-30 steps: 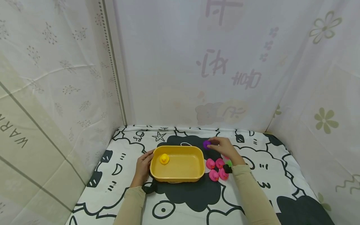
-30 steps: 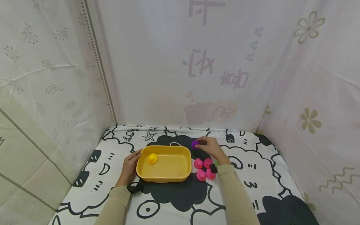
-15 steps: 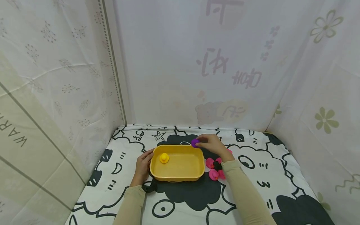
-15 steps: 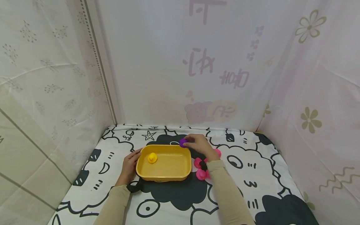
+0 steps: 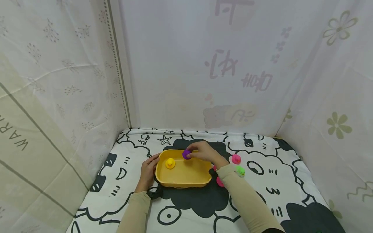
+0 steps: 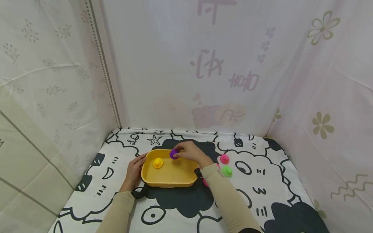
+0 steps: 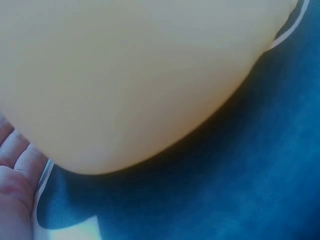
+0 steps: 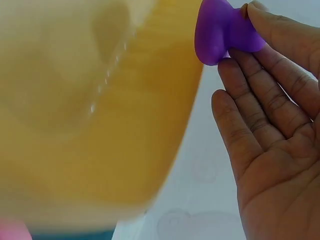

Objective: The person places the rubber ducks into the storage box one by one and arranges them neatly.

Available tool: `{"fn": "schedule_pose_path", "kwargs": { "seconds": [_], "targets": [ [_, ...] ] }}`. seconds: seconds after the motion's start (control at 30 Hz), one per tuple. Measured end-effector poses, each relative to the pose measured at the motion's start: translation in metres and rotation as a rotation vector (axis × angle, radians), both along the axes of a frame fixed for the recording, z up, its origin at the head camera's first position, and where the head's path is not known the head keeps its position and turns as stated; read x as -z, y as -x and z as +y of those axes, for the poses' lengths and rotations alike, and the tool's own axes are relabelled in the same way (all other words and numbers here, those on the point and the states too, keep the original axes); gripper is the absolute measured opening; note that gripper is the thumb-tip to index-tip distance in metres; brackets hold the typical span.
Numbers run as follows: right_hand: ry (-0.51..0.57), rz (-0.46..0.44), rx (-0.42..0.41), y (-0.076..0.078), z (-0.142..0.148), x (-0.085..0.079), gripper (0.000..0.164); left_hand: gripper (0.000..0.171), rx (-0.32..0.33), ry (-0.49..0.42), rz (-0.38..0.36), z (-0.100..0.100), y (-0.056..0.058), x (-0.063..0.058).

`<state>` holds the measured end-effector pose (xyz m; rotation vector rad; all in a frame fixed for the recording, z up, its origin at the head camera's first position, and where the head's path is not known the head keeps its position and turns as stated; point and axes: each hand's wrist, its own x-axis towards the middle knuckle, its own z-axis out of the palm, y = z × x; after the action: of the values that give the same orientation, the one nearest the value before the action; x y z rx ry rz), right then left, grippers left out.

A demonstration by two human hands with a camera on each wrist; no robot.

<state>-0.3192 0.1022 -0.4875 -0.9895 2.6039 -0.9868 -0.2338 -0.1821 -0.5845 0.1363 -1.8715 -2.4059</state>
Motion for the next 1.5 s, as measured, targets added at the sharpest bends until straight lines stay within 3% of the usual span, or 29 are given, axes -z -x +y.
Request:
{"fn": "schedule_pose_path", "kwargs": {
  "seconds": [0.23, 0.47, 0.83, 1.5],
  "targets": [
    [-0.071, 0.008, -0.088, -0.002, -0.020, 0.012, 0.028, 0.043, 0.006, 0.001, 0.010, 0.000, 0.000, 0.000],
    [-0.115, -0.051, -0.096, -0.003, -0.031, 0.023, 0.028, 0.041, 0.000, 0.004, 0.002, 0.002, 0.001, 0.001],
    [-0.136, -0.023, -0.115, 0.001, -0.033, 0.038, 0.026, 0.041, 0.012, -0.002, -0.005, 0.004, 0.003, 0.002],
    [-0.169, -0.046, -0.123, -0.001, -0.039, 0.036, 0.031, 0.041, -0.002, 0.026, -0.018, 0.000, 0.001, 0.001]
  ]
}}
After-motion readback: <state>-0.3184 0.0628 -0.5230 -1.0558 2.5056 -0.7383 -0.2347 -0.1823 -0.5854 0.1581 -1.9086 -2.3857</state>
